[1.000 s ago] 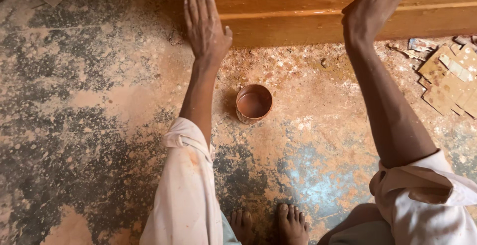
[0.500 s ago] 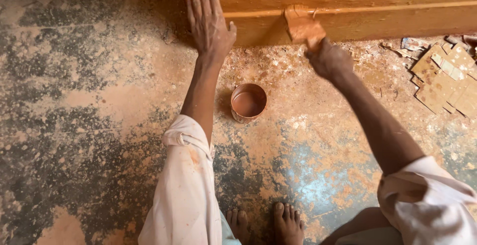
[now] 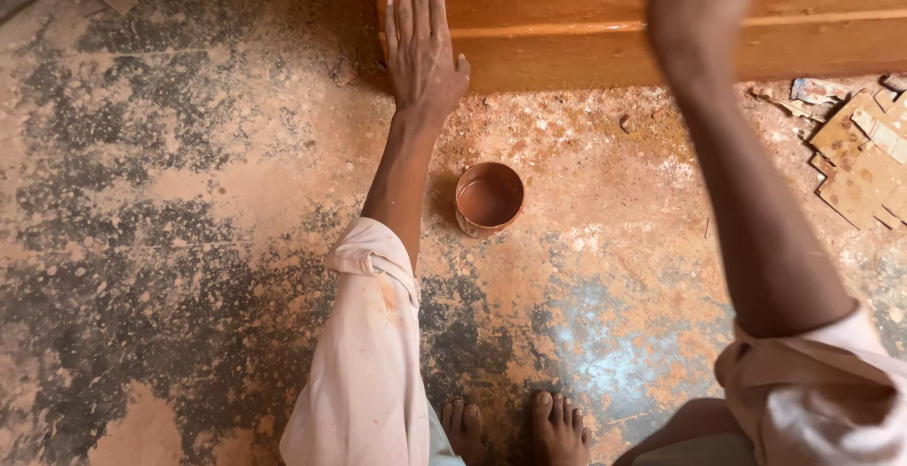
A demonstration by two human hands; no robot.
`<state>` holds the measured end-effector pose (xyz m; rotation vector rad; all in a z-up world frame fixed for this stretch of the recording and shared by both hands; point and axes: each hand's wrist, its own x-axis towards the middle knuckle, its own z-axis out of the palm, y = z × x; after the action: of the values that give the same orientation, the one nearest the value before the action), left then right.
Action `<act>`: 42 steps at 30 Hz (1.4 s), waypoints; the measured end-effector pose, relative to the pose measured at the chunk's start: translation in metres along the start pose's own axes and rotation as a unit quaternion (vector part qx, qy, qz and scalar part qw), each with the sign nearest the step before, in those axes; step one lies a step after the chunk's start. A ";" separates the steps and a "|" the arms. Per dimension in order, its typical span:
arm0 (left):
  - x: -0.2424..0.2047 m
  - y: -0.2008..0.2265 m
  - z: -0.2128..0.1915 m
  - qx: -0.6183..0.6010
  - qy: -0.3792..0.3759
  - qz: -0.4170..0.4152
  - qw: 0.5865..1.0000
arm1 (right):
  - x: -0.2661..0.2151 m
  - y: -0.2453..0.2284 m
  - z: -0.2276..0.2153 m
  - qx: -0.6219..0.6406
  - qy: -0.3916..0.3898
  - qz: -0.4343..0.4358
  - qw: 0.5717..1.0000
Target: The person repeatedly dips a paintbrush into a small container of brown paint and applies it to the lower edge of a wooden structure. The person uses the left hand to steady the surface while painting with the right hand. The task continues across the same section without visible completion.
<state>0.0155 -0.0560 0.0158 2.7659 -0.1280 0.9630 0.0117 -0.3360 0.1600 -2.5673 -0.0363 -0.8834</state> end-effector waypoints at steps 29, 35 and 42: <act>0.009 -0.020 -0.047 0.006 -0.077 0.004 0.997 | -0.109 -0.074 0.085 0.104 -0.345 0.139 0.922; 0.003 -0.036 -0.049 0.132 -0.086 0.003 0.988 | -0.131 -0.088 0.087 0.108 -0.469 0.162 0.861; -0.009 -0.050 -0.045 0.047 -0.091 -0.007 0.995 | -0.056 -0.129 0.037 0.228 -0.123 -0.029 0.965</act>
<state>-0.0110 0.0033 0.0362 2.9342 -0.0941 0.7294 -0.0315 -0.1972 0.1500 -2.2283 -0.3472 -0.4959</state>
